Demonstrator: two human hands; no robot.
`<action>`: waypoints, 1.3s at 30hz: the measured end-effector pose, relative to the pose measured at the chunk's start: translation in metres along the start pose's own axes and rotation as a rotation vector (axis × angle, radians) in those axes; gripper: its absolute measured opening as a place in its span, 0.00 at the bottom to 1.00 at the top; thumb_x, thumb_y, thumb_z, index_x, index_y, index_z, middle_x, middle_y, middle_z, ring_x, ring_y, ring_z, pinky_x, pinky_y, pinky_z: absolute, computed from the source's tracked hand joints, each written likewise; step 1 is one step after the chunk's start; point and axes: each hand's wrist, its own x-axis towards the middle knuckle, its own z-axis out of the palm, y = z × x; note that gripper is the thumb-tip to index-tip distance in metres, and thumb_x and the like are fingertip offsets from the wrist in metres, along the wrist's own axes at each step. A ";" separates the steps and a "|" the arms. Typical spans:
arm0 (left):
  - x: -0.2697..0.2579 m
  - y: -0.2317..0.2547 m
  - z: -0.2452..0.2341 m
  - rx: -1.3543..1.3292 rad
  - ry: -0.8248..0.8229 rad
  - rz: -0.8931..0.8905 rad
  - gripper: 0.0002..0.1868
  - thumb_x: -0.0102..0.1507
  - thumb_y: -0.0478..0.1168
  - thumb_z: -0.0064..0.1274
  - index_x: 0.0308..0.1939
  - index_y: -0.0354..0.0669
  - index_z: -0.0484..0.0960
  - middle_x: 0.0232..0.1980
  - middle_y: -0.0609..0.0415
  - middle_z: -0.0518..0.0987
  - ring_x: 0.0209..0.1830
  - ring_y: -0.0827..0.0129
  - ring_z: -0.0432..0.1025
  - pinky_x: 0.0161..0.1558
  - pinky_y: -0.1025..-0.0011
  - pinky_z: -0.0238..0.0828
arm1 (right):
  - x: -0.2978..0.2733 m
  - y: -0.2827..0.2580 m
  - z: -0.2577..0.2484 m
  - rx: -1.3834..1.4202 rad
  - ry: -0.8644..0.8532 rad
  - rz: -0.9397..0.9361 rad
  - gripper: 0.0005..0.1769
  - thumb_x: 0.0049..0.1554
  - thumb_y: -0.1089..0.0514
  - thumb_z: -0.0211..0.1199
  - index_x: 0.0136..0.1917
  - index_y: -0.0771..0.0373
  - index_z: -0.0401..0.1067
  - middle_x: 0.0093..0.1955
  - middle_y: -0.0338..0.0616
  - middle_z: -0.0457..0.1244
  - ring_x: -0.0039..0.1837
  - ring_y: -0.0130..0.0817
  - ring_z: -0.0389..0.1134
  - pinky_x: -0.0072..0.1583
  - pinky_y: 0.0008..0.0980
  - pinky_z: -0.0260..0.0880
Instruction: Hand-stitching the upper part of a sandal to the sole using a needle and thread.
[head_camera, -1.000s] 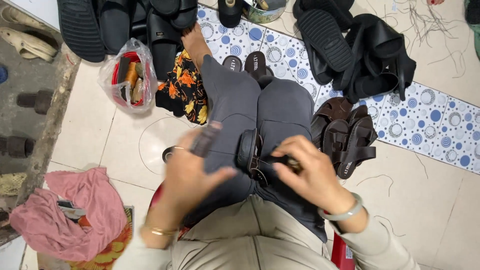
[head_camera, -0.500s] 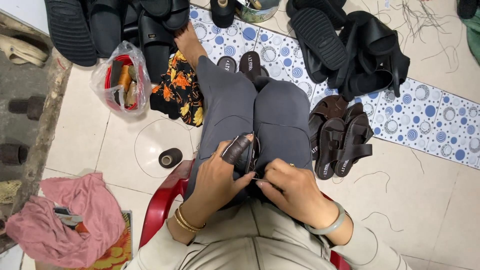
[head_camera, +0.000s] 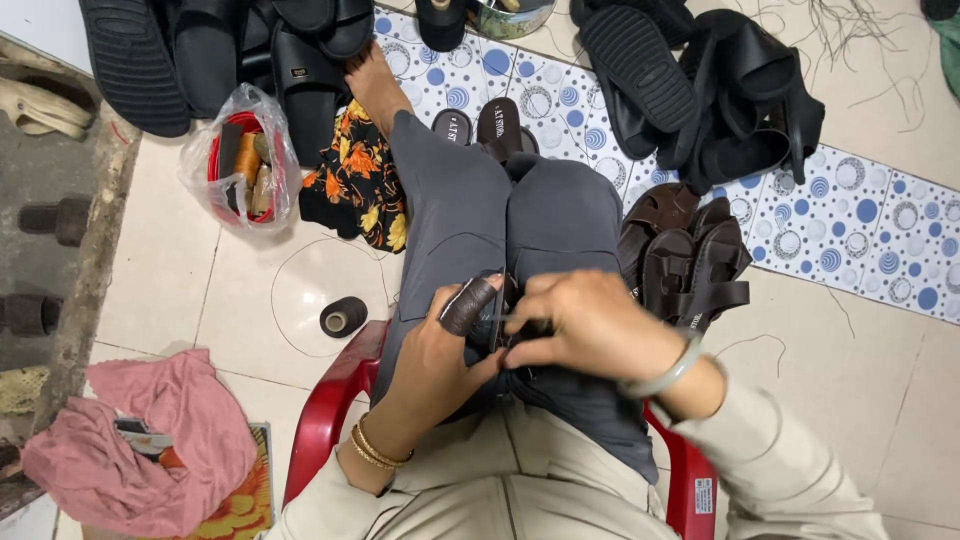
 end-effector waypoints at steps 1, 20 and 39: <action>0.001 0.000 0.000 0.000 -0.003 -0.002 0.47 0.41 0.35 0.65 0.63 0.57 0.61 0.48 0.51 0.67 0.40 0.54 0.73 0.36 0.63 0.72 | -0.003 0.003 0.015 -0.054 0.118 -0.027 0.09 0.42 0.47 0.64 0.30 0.51 0.72 0.30 0.34 0.64 0.36 0.44 0.66 0.37 0.39 0.66; 0.016 -0.063 0.001 0.798 0.383 0.298 0.11 0.63 0.41 0.50 0.26 0.57 0.68 0.16 0.65 0.52 0.12 0.71 0.54 0.18 0.68 0.48 | -0.049 0.035 0.057 0.193 0.474 -0.165 0.06 0.49 0.61 0.60 0.43 0.61 0.71 0.33 0.37 0.60 0.35 0.26 0.61 0.37 0.21 0.67; 0.024 -0.116 -0.074 0.524 0.323 -0.533 0.26 0.50 0.51 0.63 0.46 0.42 0.77 0.53 0.42 0.67 0.47 0.41 0.65 0.41 0.47 0.68 | -0.068 0.044 0.026 0.141 0.594 0.157 0.17 0.52 0.63 0.53 0.56 0.62 0.67 0.49 0.53 0.63 0.53 0.52 0.64 0.53 0.43 0.63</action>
